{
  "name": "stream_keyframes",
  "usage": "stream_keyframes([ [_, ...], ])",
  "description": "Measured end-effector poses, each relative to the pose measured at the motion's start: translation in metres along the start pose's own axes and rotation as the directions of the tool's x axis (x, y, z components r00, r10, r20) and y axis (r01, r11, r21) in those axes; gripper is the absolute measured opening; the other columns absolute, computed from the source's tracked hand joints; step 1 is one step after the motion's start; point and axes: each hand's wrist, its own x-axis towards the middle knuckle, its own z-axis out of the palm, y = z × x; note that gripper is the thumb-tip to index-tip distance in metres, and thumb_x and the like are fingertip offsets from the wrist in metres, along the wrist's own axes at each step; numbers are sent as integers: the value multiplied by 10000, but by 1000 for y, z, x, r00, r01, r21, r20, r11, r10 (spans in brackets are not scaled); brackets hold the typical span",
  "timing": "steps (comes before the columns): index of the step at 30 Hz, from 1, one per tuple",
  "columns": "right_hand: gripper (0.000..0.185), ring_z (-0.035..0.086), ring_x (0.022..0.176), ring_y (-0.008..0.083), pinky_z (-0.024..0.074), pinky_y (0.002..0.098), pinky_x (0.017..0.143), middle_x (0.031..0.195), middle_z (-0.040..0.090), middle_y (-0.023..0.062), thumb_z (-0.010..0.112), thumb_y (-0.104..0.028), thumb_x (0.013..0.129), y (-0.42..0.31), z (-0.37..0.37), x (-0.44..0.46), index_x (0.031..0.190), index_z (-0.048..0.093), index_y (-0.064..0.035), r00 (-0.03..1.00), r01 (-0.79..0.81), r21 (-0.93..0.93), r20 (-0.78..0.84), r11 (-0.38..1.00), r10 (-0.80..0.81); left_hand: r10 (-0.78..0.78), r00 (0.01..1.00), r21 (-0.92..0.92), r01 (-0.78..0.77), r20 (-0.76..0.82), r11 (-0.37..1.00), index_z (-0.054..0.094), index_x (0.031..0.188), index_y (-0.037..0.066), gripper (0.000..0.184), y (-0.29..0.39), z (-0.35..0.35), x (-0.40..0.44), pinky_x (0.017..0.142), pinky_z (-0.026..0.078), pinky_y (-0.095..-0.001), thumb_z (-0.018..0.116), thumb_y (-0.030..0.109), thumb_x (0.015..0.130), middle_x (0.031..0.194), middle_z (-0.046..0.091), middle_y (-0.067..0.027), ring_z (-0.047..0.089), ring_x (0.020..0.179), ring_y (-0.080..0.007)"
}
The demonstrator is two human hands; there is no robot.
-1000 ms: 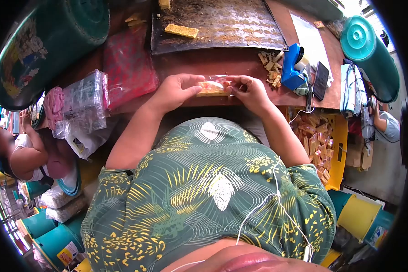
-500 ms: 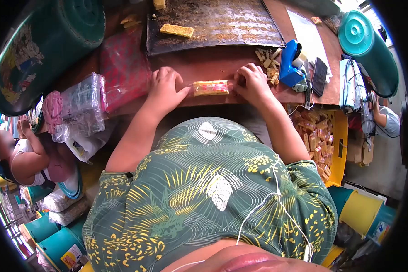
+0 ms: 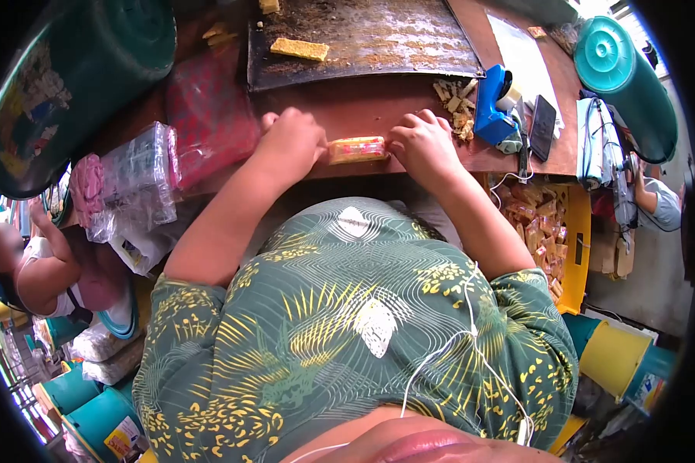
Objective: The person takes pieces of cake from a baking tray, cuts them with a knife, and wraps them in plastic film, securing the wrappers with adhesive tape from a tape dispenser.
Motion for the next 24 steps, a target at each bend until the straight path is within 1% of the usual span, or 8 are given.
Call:
stream_keyframes([
  [6,173,608,1073,269,467,441,921,1051,674,38,693,-275,923,-16,19,-26,1002,776,-145,998,0,-27,-66,1000,-1,74,974,170,-37,-216,985,721,1242,86,496,15,37,-33,936,403,-460,749,407,865,1168,598,-29,523,1135,-261],
  [10,594,558,1170,325,455,464,984,1239,579,117,741,-441,876,-25,16,-40,1311,642,-48,999,34,20,-22,999,-34,-85,964,-234,24,-252,972,606,1397,-7,696,22,33,-23,997,449,-470,716,500,932,1215,586,-143,555,1143,-343],
  [11,636,545,1201,345,448,477,1009,1276,563,147,745,-431,882,-27,19,-39,1351,598,-27,998,20,73,-60,997,-16,-139,947,-503,-26,-288,864,601,1372,-41,609,14,41,-7,975,496,-413,696,423,989,1218,626,-126,613,1096,-289],
  [12,681,532,1232,365,441,490,1034,1313,547,177,750,-421,888,-27,24,-37,1392,555,-5,995,9,124,-99,992,4,-302,943,-895,11,-139,446,604,1346,-39,480,16,40,10,978,510,-342,702,287,1008,1238,652,-80,636,1114,-180],
  [14,777,506,1293,405,427,516,1083,1387,515,238,760,-400,901,-24,30,-32,1472,468,38,985,-11,219,-165,976,48,-300,946,-981,67,120,-181,610,1317,-22,335,15,37,21,1029,490,-301,647,151,1033,1271,641,-37,615,1157,-119],
  [16,729,562,1236,395,471,456,1072,1348,558,242,790,-129,879,-24,15,-17,1501,448,37,926,47,519,-342,854,157,-201,979,-998,-19,-31,64,608,1322,-6,331,10,55,27,1069,472,-321,640,97,1009,1289,642,-59,610,1205,-162],
  [20,418,655,1030,315,541,429,942,1151,677,113,812,-99,832,-19,-6,-11,1242,735,-112,931,205,504,-365,839,-9,-28,903,-580,-251,-428,775,604,1347,17,395,6,61,29,1136,427,-360,631,32,953,1362,623,-114,583,1282,-262],
  [24,128,673,958,254,575,387,833,1099,677,66,840,-144,823,-17,19,-23,948,814,-139,982,187,645,-109,741,-153,120,946,-642,-294,-301,708,593,1398,52,497,-2,58,22,1190,356,-424,710,154,925,1466,571,-140,503,1379,-309],
])
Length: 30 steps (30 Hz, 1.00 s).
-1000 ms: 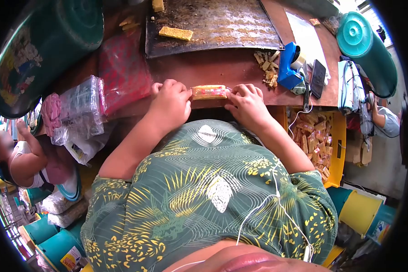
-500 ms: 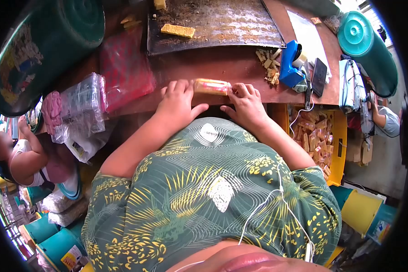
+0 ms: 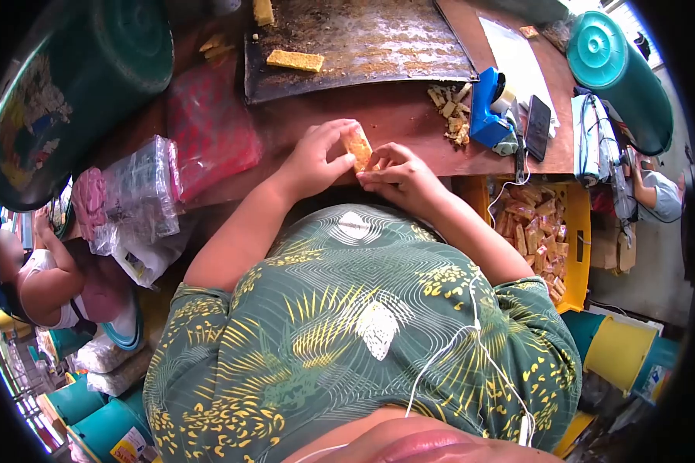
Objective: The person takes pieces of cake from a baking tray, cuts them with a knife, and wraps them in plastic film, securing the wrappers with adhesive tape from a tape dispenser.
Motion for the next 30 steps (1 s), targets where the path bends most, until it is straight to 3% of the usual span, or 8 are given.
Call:
stream_keyframes([
  [5,130,697,888,277,587,384,779,1042,660,94,789,-132,876,3,-3,13,1001,779,-98,961,-277,85,13,957,277,-6,1000,287,0,23,958,485,1489,105,830,21,5,-3,1194,322,-468,812,505,839,1548,486,-99,436,1431,-308],
  [10,295,686,901,276,575,389,814,1057,661,120,746,-25,868,-24,-47,10,1149,688,-92,972,-225,-160,-105,961,210,-20,999,273,13,26,962,496,1471,102,817,19,5,-1,1193,318,-470,819,486,827,1537,496,-94,431,1437,-305],
  [13,356,697,887,190,580,330,742,1139,675,89,710,-7,921,-1,-108,-15,1257,637,-102,773,-363,-132,-596,922,219,-9,1000,263,2,27,965,498,1469,99,810,18,3,-3,1193,313,-469,823,466,823,1540,496,-89,435,1436,-305],
  [16,344,607,857,106,496,236,709,1044,637,6,665,-290,1041,81,-176,-72,1310,632,-78,512,-592,-68,-801,803,310,18,999,263,-25,31,964,500,1469,98,802,15,5,-3,1193,311,-466,821,452,824,1542,497,-87,439,1433,-306],
  [18,367,564,824,82,432,220,678,1058,629,-25,661,-401,1032,96,-192,-89,1279,693,-131,475,-643,337,-528,687,704,32,999,262,-39,31,964,500,1471,99,799,14,6,-2,1193,311,-465,820,446,826,1543,497,-87,441,1432,-306],
  [24,376,537,797,52,374,250,663,942,639,-52,615,-505,1030,102,-176,-51,1171,732,-177,207,-693,616,-326,374,922,43,999,255,-49,32,966,503,1469,97,781,13,6,-3,1195,310,-467,811,436,836,1551,493,-90,441,1435,-305],
  [28,318,573,778,175,463,383,720,860,642,68,671,-326,1012,101,-162,-46,923,727,-25,547,-622,11,-709,783,445,50,998,243,-55,30,968,507,1464,96,756,13,5,-2,1196,311,-469,798,428,850,1555,493,-92,441,1441,-307],
  [30,329,608,809,354,478,435,753,843,632,178,680,-266,993,63,-151,-46,824,672,16,677,-593,-339,-700,730,225,44,999,234,-49,25,971,509,1463,98,746,13,4,-6,1195,313,-469,793,423,855,1555,494,-91,441,1443,-308],
])
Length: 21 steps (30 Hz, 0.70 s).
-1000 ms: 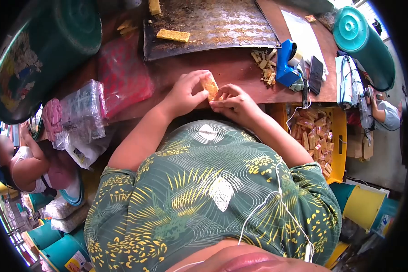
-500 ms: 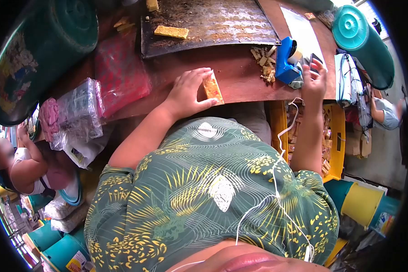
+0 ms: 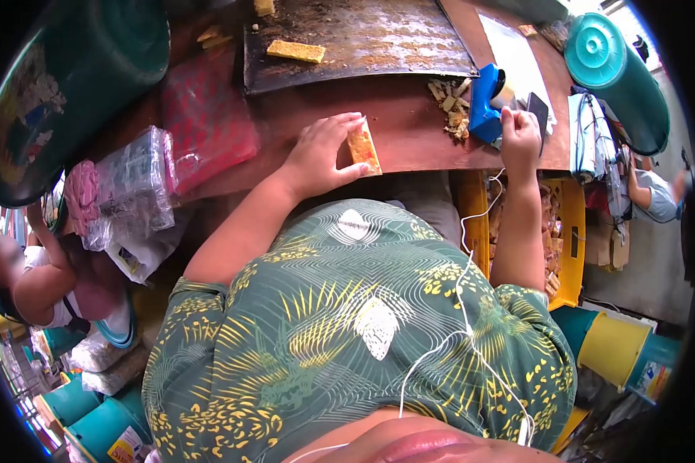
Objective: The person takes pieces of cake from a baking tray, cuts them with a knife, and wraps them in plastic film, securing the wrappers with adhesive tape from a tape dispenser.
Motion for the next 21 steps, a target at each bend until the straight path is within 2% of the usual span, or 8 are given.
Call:
stream_keyframes([
  [4,307,618,827,366,496,446,777,857,641,175,699,-264,982,44,6,-39,838,696,9,1000,-11,-188,26,982,16,1,1000,14,-1,-4,1000,523,1454,93,750,-2,1,1,1183,331,-457,788,443,846,1545,504,-85,453,1424,-300],
  [5,301,625,829,357,506,441,785,858,652,168,706,-275,978,53,5,-43,869,719,6,996,-78,-222,31,972,87,8,1000,26,-8,-11,1000,530,1450,89,757,-3,2,2,1177,338,-452,788,455,840,1540,509,-83,457,1414,-297],
  [8,313,629,832,329,502,427,779,850,657,154,703,-287,980,16,-4,-41,860,735,0,994,-43,-4,99,999,43,-9,1000,8,9,3,1000,531,1452,88,753,-1,0,2,1175,344,-452,786,446,841,1533,517,-82,464,1410,-294],
  [11,261,638,869,276,501,390,807,858,678,124,746,-257,933,-75,2,-43,855,766,-9,886,-31,111,464,993,-24,-23,999,-16,23,28,1000,508,1466,113,723,2,-2,3,1189,325,-469,788,372,852,1555,497,-80,452,1439,-301],
  [14,188,663,934,263,550,388,822,965,681,98,885,-185,791,-132,28,-72,901,791,-65,714,76,496,578,865,-394,-18,1000,-7,18,8,1000,508,1470,117,724,0,0,2,1195,324,-467,790,356,848,1556,497,-81,454,1440,-298],
  [16,207,654,917,233,555,369,796,1029,641,88,901,-157,788,-133,58,-85,902,755,-64,665,46,585,587,810,-461,-24,1000,-28,24,15,999,511,1472,113,702,3,-3,3,1201,323,-464,768,300,845,1558,497,-81,452,1442,-296],
  [18,323,640,867,206,551,365,769,1033,643,96,907,-170,784,-134,73,-77,989,698,-34,660,56,562,600,825,-453,-26,999,-44,27,23,999,518,1470,108,683,2,-4,1,1204,322,-462,740,242,838,1560,495,-81,452,1443,-296],
  [21,471,618,823,186,547,356,741,1025,638,101,914,-197,776,-143,79,-63,1089,615,-13,725,-156,423,663,893,-187,-15,1000,-33,15,27,999,529,1469,102,670,-3,-4,0,1205,324,-459,691,168,823,1561,494,-83,455,1438,-299],
])
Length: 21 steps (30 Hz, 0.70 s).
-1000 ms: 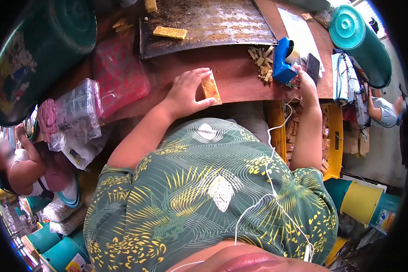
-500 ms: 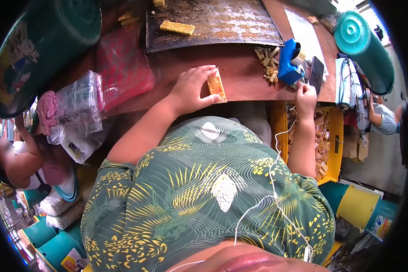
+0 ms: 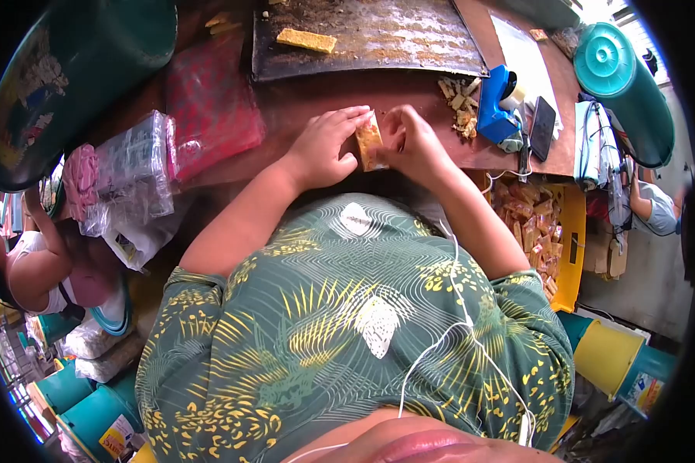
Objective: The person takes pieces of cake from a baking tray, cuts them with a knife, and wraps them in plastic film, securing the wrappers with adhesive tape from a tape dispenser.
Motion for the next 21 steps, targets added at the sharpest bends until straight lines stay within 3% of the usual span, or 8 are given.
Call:
stream_keyframes([
  [1,573,602,793,174,539,338,705,993,618,96,930,-210,756,10,3,9,1147,566,-3,989,108,-174,-79,979,-123,6,1000,19,-6,3,1000,530,1472,103,671,0,1,-1,1205,326,-459,676,152,819,1560,494,-85,458,1435,-302],
  [6,440,644,813,201,568,331,705,986,629,90,901,-165,799,-6,-29,3,1128,637,-40,938,175,-150,-276,973,-211,14,999,67,-11,-39,998,582,1358,104,580,8,4,0,1178,350,-466,714,142,795,1495,539,-96,481,1403,-306],
  [11,471,644,896,204,557,330,783,1108,612,116,769,-272,959,73,-126,-27,1312,576,-27,561,-129,-193,-823,973,-89,72,985,3,-72,-155,997,597,1131,109,428,3,7,1,1120,392,-465,801,169,760,1368,604,-91,531,1331,-308],
  [13,465,619,894,194,535,343,846,1038,622,95,691,-374,1011,141,-156,-38,1261,642,14,629,-157,-227,-773,961,-79,58,988,0,-59,-141,998,594,1120,115,430,3,8,3,1101,403,-466,815,182,758,1326,625,-83,559,1288,-311],
  [15,468,606,859,171,506,329,792,943,654,54,634,-447,1032,162,-161,-36,1177,707,-8,752,-142,168,-623,975,217,44,992,-10,-46,-120,999,595,1114,119,435,5,8,3,1079,416,-460,829,184,753,1282,644,-76,586,1241,-311],
  [16,478,584,828,131,459,303,739,890,677,22,598,-487,1041,146,-161,-31,1089,741,-34,682,-336,280,-586,899,437,40,993,-18,-42,-109,999,597,1114,121,439,7,6,3,1067,424,-454,835,179,750,1259,653,-72,599,1216,-310],
  [19,491,546,814,86,419,278,697,917,674,11,595,-518,1035,105,-157,-9,1000,741,-51,477,-367,626,-508,688,717,62,990,-33,-67,-125,997,602,1103,119,442,5,6,1,1023,452,-435,854,161,743,1218,667,-71,627,1150,-303],
  [21,419,568,822,110,441,277,729,990,690,17,620,-465,1044,124,-167,-13,1007,737,-64,628,-335,453,-546,826,554,81,986,-44,-88,-148,995,603,1095,115,438,4,6,-1,983,476,-420,862,148,743,1197,669,-73,639,1097,-294],
])
